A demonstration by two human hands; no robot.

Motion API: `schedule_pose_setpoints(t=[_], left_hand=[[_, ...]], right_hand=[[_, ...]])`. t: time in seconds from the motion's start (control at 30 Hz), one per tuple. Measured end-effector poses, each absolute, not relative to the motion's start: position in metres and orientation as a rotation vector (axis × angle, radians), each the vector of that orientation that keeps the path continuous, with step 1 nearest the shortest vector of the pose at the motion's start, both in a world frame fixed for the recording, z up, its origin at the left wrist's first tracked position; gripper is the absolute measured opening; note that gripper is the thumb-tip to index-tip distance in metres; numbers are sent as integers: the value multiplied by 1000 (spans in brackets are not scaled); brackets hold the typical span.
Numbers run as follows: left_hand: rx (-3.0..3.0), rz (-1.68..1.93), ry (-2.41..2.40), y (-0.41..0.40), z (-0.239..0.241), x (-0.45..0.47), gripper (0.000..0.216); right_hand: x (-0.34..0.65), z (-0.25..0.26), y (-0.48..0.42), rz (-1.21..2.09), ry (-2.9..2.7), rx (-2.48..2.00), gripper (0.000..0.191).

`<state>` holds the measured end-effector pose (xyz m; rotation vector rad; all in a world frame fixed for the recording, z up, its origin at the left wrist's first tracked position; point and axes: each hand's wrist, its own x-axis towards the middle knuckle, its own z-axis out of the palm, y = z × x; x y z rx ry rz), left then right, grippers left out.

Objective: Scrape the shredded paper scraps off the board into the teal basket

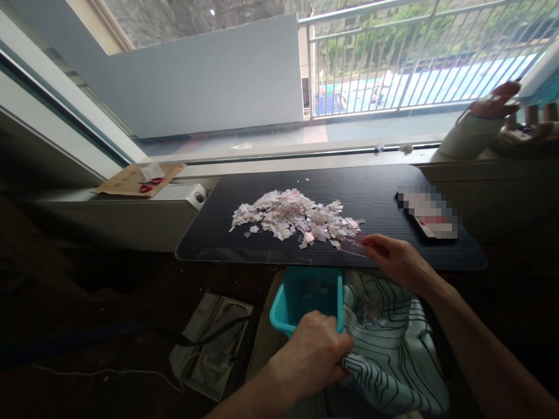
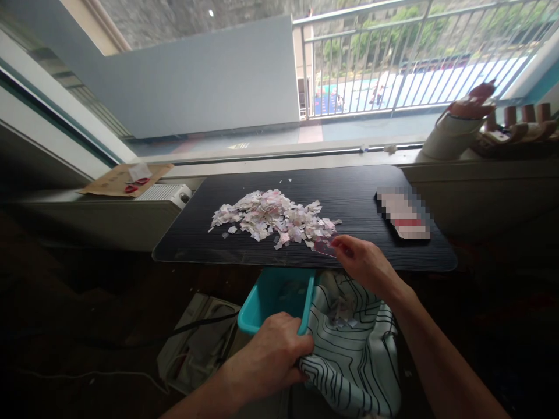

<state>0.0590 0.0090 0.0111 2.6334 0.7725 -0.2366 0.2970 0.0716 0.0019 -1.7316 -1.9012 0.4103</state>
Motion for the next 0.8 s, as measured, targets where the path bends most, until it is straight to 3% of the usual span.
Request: schedule_pose_setpoints(t=[0.8], left_hand=[[2655, -240, 768, 10, 12, 63, 27]], right_hand=[[272, 2, 76, 580, -1976, -1581, 29]])
